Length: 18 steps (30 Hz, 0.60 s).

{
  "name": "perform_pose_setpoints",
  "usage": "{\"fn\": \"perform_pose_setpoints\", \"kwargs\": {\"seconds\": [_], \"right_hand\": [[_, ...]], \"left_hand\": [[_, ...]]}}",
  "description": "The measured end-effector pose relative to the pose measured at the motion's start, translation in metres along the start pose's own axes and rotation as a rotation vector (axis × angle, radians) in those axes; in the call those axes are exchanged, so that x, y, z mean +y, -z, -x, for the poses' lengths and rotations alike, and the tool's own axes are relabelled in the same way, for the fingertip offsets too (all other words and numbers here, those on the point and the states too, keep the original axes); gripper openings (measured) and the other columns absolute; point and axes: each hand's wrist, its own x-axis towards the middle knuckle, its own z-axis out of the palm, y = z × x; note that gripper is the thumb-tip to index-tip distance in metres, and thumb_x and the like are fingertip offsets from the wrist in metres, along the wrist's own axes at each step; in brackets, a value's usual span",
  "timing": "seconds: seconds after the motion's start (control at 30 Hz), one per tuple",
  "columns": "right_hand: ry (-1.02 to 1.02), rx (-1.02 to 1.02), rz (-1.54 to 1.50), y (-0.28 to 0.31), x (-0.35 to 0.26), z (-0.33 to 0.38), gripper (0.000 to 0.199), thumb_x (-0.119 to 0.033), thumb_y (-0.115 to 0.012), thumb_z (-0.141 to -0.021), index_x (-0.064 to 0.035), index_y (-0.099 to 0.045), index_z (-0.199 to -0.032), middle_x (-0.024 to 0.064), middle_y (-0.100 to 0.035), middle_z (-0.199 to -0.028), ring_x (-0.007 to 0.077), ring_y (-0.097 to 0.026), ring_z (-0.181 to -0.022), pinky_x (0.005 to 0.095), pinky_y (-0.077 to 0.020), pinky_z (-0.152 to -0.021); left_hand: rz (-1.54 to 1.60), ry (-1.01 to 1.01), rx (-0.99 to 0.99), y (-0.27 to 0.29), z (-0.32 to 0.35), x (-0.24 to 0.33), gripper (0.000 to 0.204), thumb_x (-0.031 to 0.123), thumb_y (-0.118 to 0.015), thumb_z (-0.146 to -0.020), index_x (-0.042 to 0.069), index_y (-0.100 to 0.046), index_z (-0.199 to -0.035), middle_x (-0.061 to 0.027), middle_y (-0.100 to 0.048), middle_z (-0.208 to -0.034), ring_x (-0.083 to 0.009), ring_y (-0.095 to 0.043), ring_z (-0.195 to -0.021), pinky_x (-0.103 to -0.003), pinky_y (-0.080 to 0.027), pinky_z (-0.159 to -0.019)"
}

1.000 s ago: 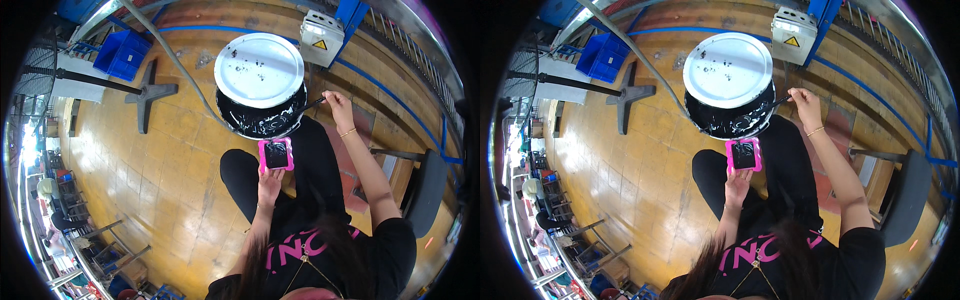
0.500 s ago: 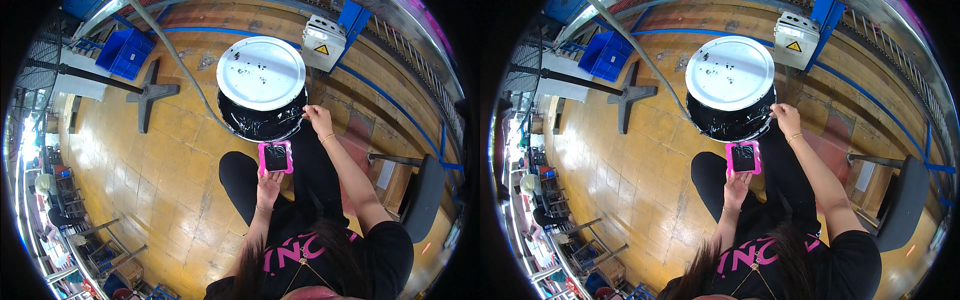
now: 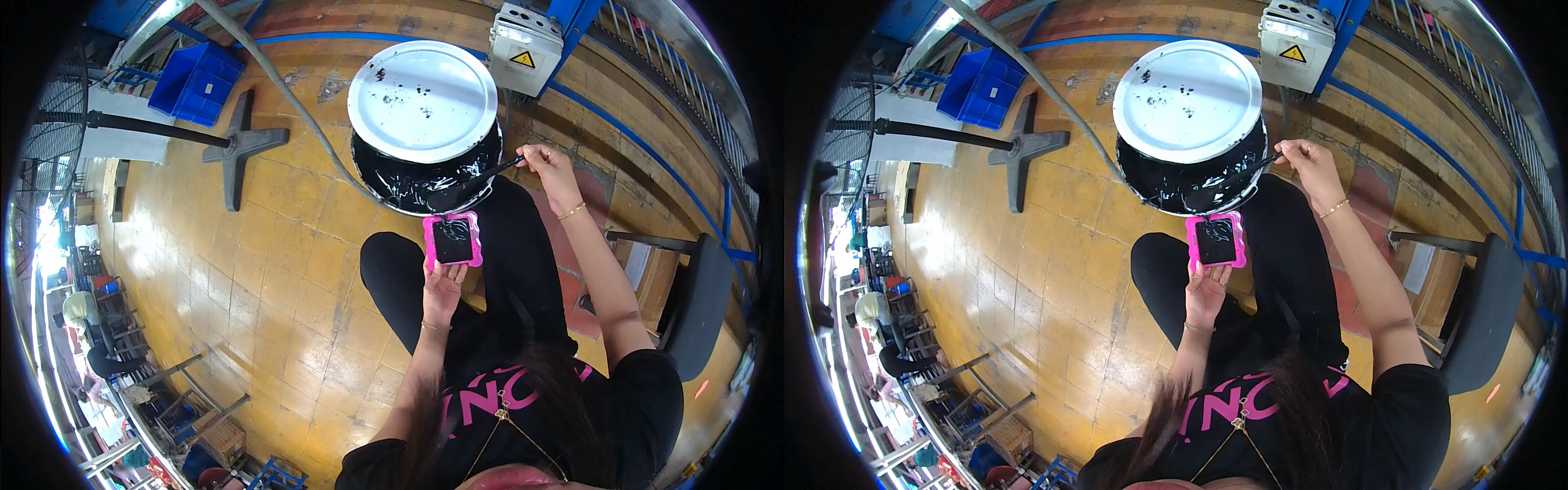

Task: The person scoops black glue from a bucket using a spoon and spreads it onto a pink phone case. They wipe excess glue from the bucket rim with a cloth, then continue applying and smoothing the glue on the case before walking away.

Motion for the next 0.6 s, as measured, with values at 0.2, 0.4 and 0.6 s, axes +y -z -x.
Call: {"fn": "perform_pose_setpoints", "kwargs": {"seconds": [0.2, 0.4, 0.6], "right_hand": [[0.230, -0.074, 0.344, -0.021, -0.039, 0.054, 0.018, -0.021, -0.062, -0.091, -0.0053, -0.069, -0.093, 0.0051, -0.068, -0.080, 0.0119, -0.061, -0.074, 0.0305, -0.0457, -0.076], [0.899, -0.134, 0.749, -0.039, -0.033, 0.100, 0.011, -0.016, -0.073, -0.077, -0.0161, -0.069, -0.087, -0.0063, -0.067, -0.079, 0.0140, -0.054, -0.074, 0.0377, -0.0303, -0.084], [0.939, -0.120, 0.741, -0.038, -0.049, 0.101, 0.010, -0.019, -0.074, -0.076, -0.0169, -0.069, -0.084, -0.0071, -0.067, -0.078, 0.0131, -0.053, -0.073, 0.0382, -0.0298, -0.082]], "left_hand": [[-0.027, -0.016, -0.025, 0.001, -0.001, -0.001, 0.037, 0.025, -0.061, -0.092, 0.016, -0.050, -0.126, -0.0062, -0.055, -0.129, -0.0259, -0.051, -0.122, -0.045, -0.038, -0.108], [0.008, 0.004, -0.012, 0.002, -0.002, -0.001, 0.040, 0.020, -0.060, -0.093, 0.018, -0.043, -0.129, -0.0062, -0.053, -0.129, -0.0258, -0.053, -0.120, -0.044, -0.043, -0.104], [0.021, -0.002, -0.039, 0.005, -0.002, -0.002, 0.041, 0.020, -0.060, -0.093, 0.019, -0.042, -0.130, -0.0059, -0.053, -0.130, -0.0258, -0.052, -0.121, -0.044, -0.041, -0.106]]}}
